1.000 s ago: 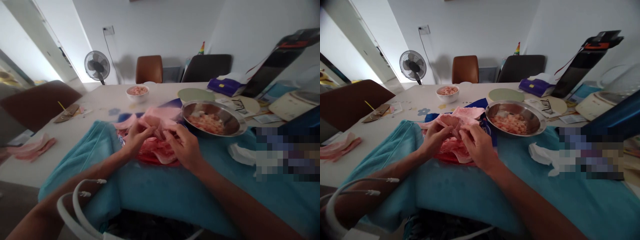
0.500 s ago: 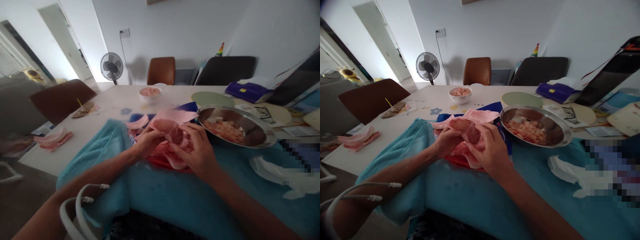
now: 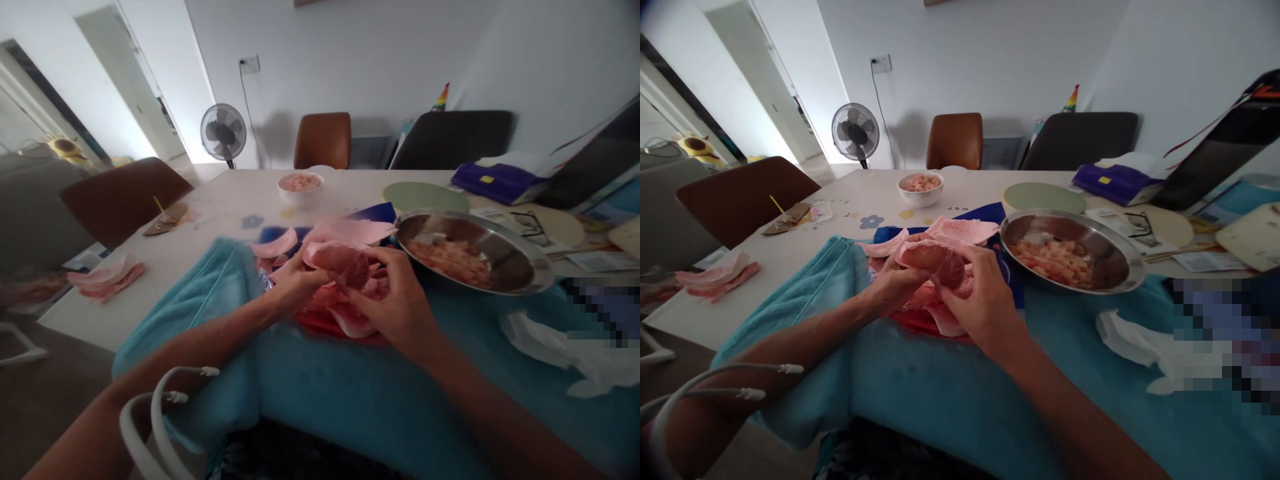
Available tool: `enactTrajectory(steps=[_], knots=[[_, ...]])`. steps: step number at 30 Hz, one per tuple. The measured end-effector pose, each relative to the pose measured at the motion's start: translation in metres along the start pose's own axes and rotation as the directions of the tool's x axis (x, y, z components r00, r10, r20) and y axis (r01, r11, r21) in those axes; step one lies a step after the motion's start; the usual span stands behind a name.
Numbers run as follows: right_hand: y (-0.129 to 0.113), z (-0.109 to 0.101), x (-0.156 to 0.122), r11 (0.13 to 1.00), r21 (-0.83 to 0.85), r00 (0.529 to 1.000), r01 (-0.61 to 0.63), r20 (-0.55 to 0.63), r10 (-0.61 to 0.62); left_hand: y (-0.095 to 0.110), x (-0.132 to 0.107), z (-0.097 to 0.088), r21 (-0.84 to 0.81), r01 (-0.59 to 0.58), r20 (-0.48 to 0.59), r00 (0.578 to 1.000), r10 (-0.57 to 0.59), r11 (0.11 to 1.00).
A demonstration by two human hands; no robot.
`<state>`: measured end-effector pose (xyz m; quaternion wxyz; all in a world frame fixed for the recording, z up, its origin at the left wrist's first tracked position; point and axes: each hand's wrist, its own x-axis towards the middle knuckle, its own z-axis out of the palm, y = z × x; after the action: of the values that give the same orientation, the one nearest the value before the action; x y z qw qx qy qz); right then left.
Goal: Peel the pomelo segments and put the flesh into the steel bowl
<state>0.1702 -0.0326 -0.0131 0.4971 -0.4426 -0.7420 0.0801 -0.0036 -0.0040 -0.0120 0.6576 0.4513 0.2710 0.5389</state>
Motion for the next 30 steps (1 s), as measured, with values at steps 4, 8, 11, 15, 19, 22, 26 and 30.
enactTrajectory(steps=[4,8,11,15,19,22,26,30], knots=[[0.002,0.001,0.001,0.999,0.037,0.999,-0.033,-0.003,0.033,-0.004,0.001,-0.005,0.097,-0.053,-0.009,0.999,0.054,0.994],[0.005,-0.002,0.003,0.991,0.086,0.994,-0.103,0.055,0.098,-0.004,0.002,-0.005,0.131,-0.048,-0.019,0.999,0.051,0.990],[0.005,-0.008,0.006,0.976,0.128,0.978,-0.177,0.136,0.160,-0.002,0.003,-0.004,0.116,0.013,0.001,1.000,-0.013,0.993],[-0.001,-0.015,0.012,0.942,0.189,0.945,-0.278,0.229,0.233,0.001,0.003,-0.004,0.164,-0.013,0.054,0.999,0.004,0.986],[-0.007,-0.021,0.016,0.888,0.229,0.878,-0.399,0.374,0.298,0.000,0.002,-0.007,0.182,-0.038,0.086,0.996,0.023,0.982],[-0.009,-0.023,0.018,0.864,0.262,0.850,-0.431,0.441,0.290,-0.001,0.002,-0.008,0.170,-0.032,0.128,0.992,0.010,0.985],[-0.011,-0.024,0.019,0.854,0.261,0.836,-0.449,0.460,0.299,-0.001,0.001,-0.008,0.194,-0.008,0.160,0.987,-0.024,0.981],[-0.014,-0.023,0.019,0.864,0.219,0.829,-0.453,0.460,0.318,-0.002,0.001,-0.008,0.203,-0.009,0.101,0.995,-0.012,0.979]])
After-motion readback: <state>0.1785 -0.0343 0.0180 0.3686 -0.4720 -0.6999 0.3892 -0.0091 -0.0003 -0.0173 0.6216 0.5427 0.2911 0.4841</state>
